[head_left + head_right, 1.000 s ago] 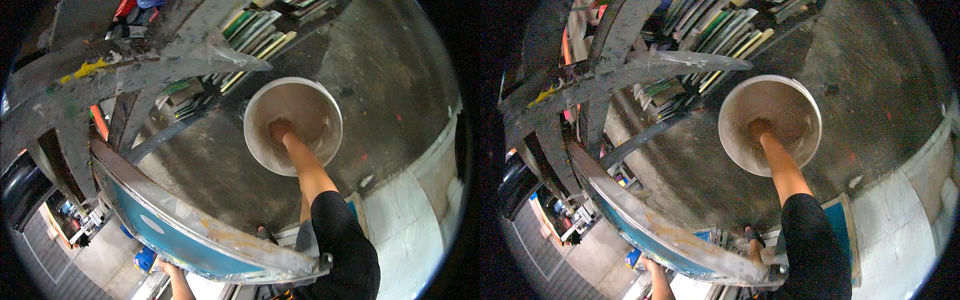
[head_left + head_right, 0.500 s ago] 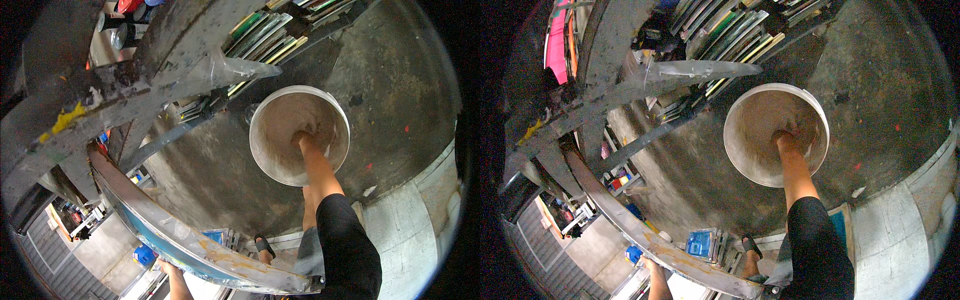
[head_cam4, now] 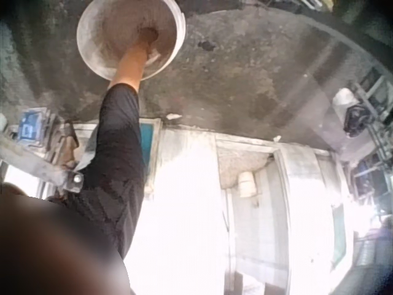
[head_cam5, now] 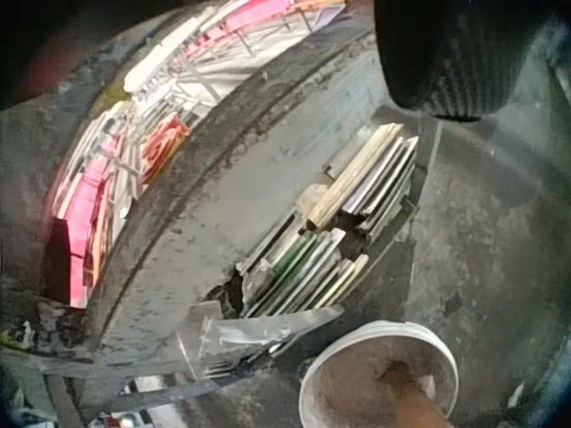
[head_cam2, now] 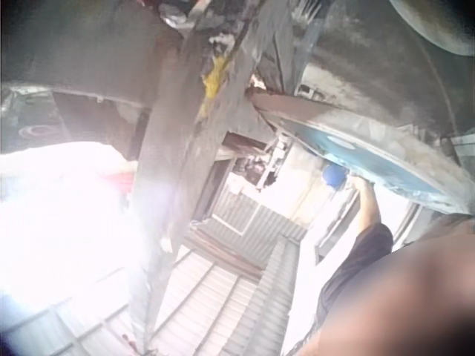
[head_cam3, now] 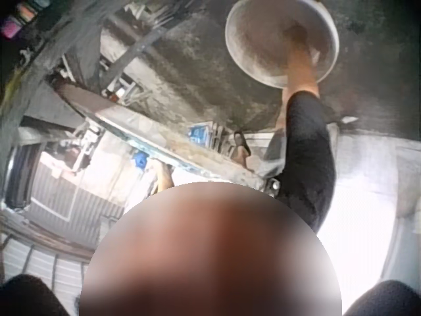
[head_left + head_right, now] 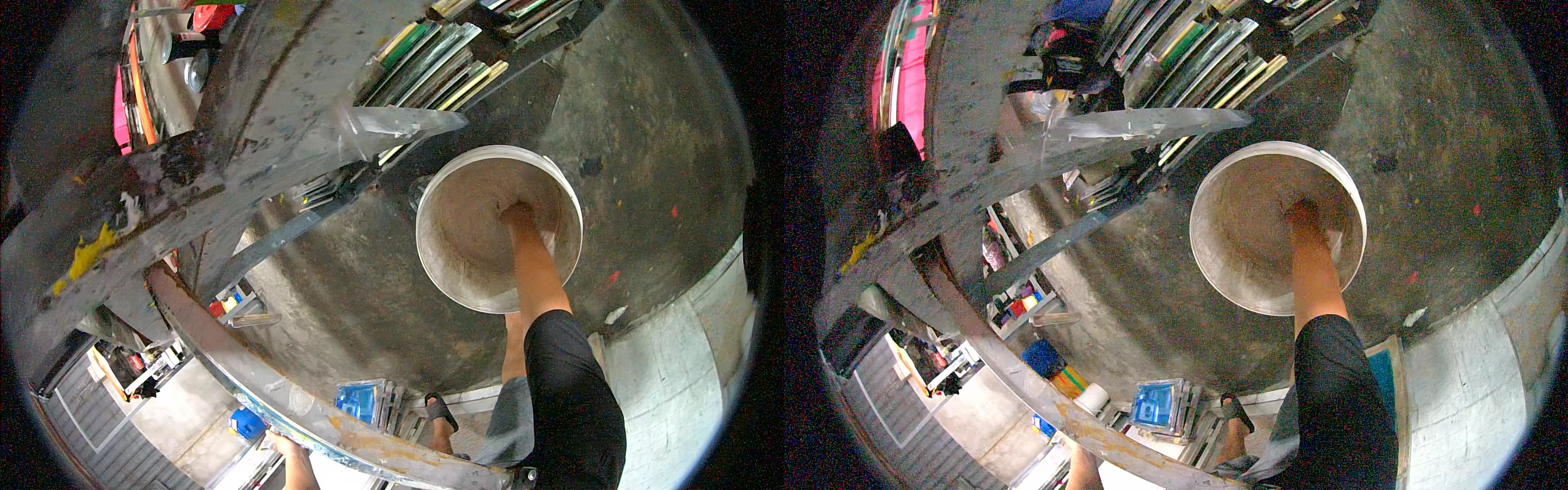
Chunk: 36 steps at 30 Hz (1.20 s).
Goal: The person applies black ink to a screen printing frame using a squeegee, then wipes the screen with a cloth. The person also cleans the squeegee in a bucket of water and wipes the screen again with a pink cloth.
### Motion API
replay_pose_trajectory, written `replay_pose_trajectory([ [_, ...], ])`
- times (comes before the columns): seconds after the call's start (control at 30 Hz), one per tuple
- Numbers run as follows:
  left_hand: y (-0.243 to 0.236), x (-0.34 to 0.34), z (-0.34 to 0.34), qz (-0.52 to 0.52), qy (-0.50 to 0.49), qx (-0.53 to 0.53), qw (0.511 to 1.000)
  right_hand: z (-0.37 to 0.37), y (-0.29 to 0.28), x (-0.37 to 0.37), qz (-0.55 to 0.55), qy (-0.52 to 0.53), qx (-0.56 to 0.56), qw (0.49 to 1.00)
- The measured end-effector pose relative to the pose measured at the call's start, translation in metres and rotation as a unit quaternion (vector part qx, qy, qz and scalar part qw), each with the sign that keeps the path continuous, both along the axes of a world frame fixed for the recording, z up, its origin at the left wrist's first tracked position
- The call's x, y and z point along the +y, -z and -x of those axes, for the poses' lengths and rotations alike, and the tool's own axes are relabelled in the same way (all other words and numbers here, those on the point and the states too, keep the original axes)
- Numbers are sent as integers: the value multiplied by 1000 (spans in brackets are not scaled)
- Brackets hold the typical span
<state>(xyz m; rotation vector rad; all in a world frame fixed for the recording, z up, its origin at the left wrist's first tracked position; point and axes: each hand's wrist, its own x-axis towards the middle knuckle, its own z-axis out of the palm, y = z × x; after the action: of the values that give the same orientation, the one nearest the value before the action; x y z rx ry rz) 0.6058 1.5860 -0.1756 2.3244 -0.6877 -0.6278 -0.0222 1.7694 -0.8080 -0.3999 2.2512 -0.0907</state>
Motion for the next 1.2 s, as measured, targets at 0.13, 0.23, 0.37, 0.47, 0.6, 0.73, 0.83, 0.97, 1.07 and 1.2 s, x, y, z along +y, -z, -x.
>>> replay_pose_trajectory([
  [0.13, -13, 23, -9, -3, -4, 72, 997, -6, -70, -39, 6, -34, -142, 989],
  [0.23, -2, 10, 15, -11, -15, 76, 997, -2, -103, -41, 89, -31, -203, 975],
  [0.37, 2, -1, 37, -26, -55, 92, 994, -9, -122, -19, 280, 229, -235, 902],
  [0.47, -5, 11, 28, -16, -63, 179, 982, 10, -199, -34, 335, 541, -261, 725],
  [0.6, -3, 7, 49, -63, -39, 248, 966, 37, -187, -15, 404, 519, -172, 733],
  [0.73, -8, 4, 50, -64, -40, 147, 986, 65, -190, -19, 194, 285, -30, 938],
  [0.83, 3, 7, 84, -20, -67, 99, 993, 76, -188, -33, 92, 153, -50, 983],
  [0.97, 3, 4, 60, -4, -46, 81, 996, 60, -189, -41, 0, 14, -76, 997],
  [1.07, 1, 10, 41, -3, -42, 86, 995, 28, -204, -42, 54, 93, -100, 989],
  [1.2, 1, 2, 37, -5, -31, 112, 993, 1, -174, -26, 159, 214, -127, 955],
])
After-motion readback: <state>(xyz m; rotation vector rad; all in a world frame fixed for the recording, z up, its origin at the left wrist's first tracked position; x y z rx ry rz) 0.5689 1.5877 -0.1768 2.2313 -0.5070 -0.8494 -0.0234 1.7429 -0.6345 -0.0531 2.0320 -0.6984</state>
